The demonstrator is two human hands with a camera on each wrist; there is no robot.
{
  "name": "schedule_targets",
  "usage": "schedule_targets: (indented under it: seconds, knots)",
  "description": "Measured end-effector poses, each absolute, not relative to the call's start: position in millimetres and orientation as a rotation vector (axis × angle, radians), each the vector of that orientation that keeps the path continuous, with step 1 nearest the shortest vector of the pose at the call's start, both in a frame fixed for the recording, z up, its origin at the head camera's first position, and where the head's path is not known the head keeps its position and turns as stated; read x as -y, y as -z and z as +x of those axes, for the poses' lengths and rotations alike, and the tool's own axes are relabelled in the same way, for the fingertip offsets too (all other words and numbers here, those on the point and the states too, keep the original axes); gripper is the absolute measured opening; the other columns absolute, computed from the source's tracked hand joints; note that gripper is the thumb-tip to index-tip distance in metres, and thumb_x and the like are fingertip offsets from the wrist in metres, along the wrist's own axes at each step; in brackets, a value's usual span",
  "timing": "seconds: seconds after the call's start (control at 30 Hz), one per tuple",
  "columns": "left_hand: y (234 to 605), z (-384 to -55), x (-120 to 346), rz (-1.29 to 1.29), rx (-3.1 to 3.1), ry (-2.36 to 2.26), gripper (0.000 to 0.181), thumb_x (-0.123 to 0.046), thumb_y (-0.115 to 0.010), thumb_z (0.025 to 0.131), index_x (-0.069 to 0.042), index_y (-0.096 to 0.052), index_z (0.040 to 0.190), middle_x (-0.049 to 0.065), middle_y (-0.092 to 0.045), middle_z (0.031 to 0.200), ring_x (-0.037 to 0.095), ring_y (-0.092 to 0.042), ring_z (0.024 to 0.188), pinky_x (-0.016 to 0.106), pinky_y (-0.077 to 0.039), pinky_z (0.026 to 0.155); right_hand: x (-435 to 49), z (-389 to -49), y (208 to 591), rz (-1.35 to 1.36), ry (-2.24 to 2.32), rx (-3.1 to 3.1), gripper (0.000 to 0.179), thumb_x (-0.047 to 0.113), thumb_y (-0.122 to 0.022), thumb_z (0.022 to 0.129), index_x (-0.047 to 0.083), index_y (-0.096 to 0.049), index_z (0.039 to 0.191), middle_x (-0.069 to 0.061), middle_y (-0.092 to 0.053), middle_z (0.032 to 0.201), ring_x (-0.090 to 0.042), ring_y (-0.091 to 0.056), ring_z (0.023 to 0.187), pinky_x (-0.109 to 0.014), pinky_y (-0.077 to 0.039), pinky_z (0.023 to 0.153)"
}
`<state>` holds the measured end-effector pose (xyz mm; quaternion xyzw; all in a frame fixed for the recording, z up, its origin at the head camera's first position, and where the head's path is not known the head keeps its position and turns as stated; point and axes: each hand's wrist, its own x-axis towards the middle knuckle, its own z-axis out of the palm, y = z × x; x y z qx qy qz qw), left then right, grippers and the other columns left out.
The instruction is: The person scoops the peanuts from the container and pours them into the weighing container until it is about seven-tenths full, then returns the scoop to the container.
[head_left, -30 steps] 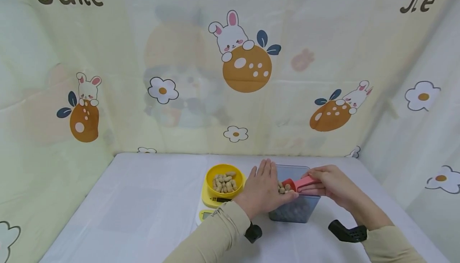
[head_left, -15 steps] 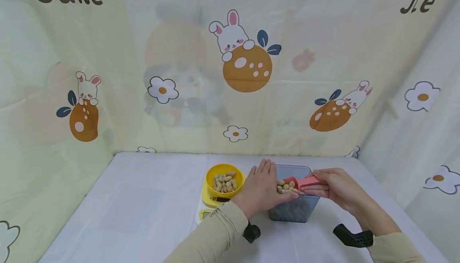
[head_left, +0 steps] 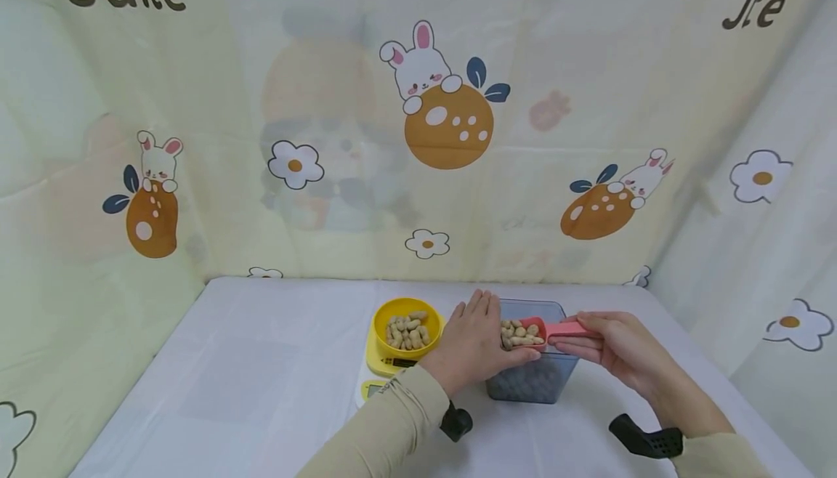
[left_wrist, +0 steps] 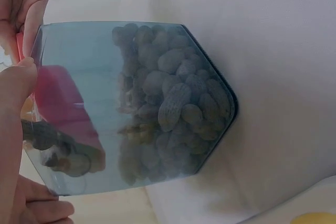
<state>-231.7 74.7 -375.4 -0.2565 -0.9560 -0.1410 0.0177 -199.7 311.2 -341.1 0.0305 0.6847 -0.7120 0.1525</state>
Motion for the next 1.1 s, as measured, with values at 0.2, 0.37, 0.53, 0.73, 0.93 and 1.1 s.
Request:
schedule_targets:
  seconds: [0.2,0.37,0.53,0.73,0.93,1.1]
  knots:
    - [376.4,-231.9,-74.4,-0.779,2.974,0.437,0.104,-0.084,-0.046,0.08,-0.012,-0.03,0.154,0.002,-0.033,0.162,0.018,-0.027,0.151,0.04,-0.03,0.122,-310.4,-198.2,346.4,0.103,2.093,-1.961,0.055,0.02,-0.039,0.108,-0.016,-0.022,0.146,-0.004,-0.075,0.104,-0.021,-0.075,0.097,-0.032,-0.058,0.086]
    - [377.4,-231.9,-73.2,-0.78,2.96,0.434,0.103,-0.084,-0.047,0.08,-0.012,-0.032,0.153,0.002,-0.034,0.161,0.019,-0.028,0.151,0.04,-0.031,0.121,-309.2,-195.7,349.3,0.133,2.125,-1.965,0.055,0.023,-0.041,0.108,-0.013,-0.024,0.146,-0.002,-0.075,0.104,-0.021,-0.075,0.097,-0.031,-0.059,0.086]
    - [378.1,-232.3,-72.5,-0.788,2.95,0.452,0.103,-0.084,-0.046,0.08,-0.012,-0.033,0.151,0.002,-0.037,0.159,0.019,-0.029,0.151,0.04,-0.032,0.121,-308.8,-192.7,351.4,0.13,2.159,-1.967,0.057,0.026,-0.042,0.107,-0.011,-0.024,0.145,-0.001,-0.075,0.103,-0.02,-0.075,0.097,-0.031,-0.058,0.086]
    - [379.3,-232.6,-72.4,-0.798,2.94,0.46,0.104,-0.085,-0.044,0.08,-0.01,-0.032,0.152,0.003,-0.037,0.159,0.02,-0.029,0.151,0.041,-0.032,0.121,-309.0,-189.9,352.2,0.143,2.215,-1.926,0.049,0.026,-0.044,0.107,-0.007,-0.033,0.141,0.0,-0.075,0.104,-0.019,-0.074,0.099,-0.03,-0.058,0.088]
    - [379.7,-232.5,-73.4,-0.794,2.949,0.489,0.105,-0.085,-0.045,0.079,-0.01,-0.032,0.152,0.003,-0.036,0.159,0.02,-0.028,0.151,0.04,-0.031,0.121,-310.3,-186.1,353.4,0.149,2.299,-1.873,0.028,0.025,-0.045,0.106,0.003,-0.054,0.121,-0.002,-0.075,0.103,-0.02,-0.074,0.099,-0.031,-0.057,0.089]
    - [379.1,-232.4,-74.0,-0.794,2.946,0.483,0.105,-0.085,-0.045,0.079,-0.01,-0.033,0.151,0.003,-0.037,0.159,0.02,-0.029,0.151,0.04,-0.032,0.121,-314.6,-183.1,355.8,0.138,2.359,-1.819,0.023,0.026,-0.047,0.105,0.013,-0.067,0.103,-0.004,-0.076,0.103,-0.019,-0.074,0.099,-0.032,-0.057,0.089]
